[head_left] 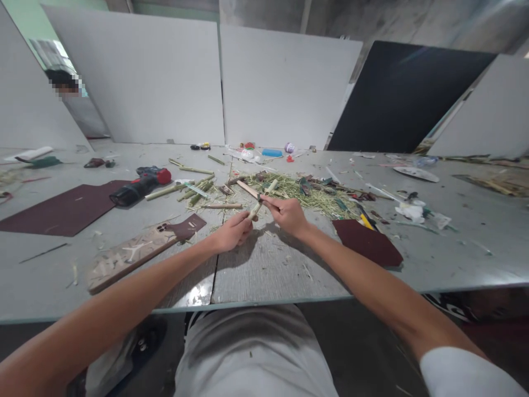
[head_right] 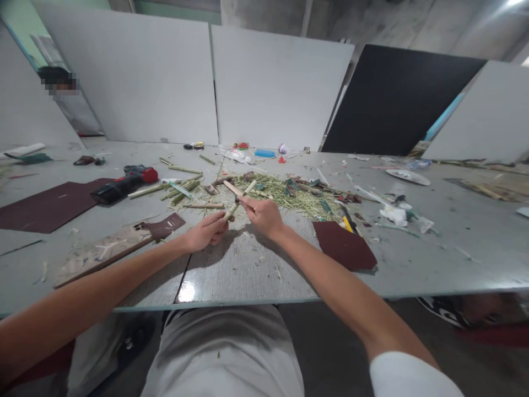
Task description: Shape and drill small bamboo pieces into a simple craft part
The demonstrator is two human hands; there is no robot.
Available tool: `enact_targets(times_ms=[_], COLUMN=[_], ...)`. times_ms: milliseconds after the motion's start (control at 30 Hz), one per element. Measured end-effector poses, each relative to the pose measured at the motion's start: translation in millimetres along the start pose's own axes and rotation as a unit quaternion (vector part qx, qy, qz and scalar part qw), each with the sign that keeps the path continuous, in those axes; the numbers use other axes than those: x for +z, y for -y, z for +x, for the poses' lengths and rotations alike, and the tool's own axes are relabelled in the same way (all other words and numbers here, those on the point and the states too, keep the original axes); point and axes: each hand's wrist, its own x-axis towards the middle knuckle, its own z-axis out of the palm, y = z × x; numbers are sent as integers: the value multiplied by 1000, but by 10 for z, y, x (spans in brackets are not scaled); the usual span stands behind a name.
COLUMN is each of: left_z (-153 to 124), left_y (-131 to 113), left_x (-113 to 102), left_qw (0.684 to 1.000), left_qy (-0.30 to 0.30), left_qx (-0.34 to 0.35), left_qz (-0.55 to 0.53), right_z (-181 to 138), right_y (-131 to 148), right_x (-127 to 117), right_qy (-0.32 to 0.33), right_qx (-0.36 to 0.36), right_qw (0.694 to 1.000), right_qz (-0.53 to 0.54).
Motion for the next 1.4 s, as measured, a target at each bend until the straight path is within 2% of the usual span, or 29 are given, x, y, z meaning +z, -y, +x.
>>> enact_targets(times_ms=[133, 233, 333, 433, 567, 667, 767, 867, 1000, 1100, 1200, 1233, 1333, 1400], left_z=[-1, 5, 10, 7, -4, -4, 3, 4, -3, -2, 4, 5, 1, -6], left_y=[1, 3, 0, -13, -26, -23, -21, -25, -18, -3, 12, 14, 3, -14], left_x=[-5, -4, 4, 18, 30, 29, 31, 41, 47, 38, 24, 20, 10, 8], left_qw=[1000, 1000, 1000, 1000, 1000, 1000, 1000, 1000, 1000, 1000, 998, 997, 993, 991], left_qy=[0, 5, 1, 1, 0, -5, -12, -13, -7, -3, 0, 2, 14, 17], left_qx=[2, 2, 4, 9, 7, 5, 5, 3, 8, 17, 30, 35, 48, 49], left_qz=[4, 0, -11, -15, -2, 2, -13, -21, -5, 17, 51, 62, 103, 120], right_z=[1, -13, -18, 14, 41, 17, 6, 45, 84, 57, 9, -1, 3, 22], right_y=[-30, -10, 33, 41, 15, 30, 63, 62, 21, 0, 8, 14, 25, 24], right_x=[-2, 9, 22, 15, -10, -16, -11, -17, -39, -52, -57, -59, -67, -76], right_qy=[41, -6, 52, 6, 11, -16, 50, -5, 24, -23, 30, 34, -7, 18], right_qx=[-47, 7, -47, 1, -15, 12, -39, 11, -10, 30, -21, -30, -8, -47], right_qw=[998, 1000, 997, 999, 999, 999, 997, 999, 999, 999, 999, 999, 1000, 999], right_qz=[-1, 4, 43, 49, 48, 30, 34, 33, 43, 19, 22, 23, 3, -9])
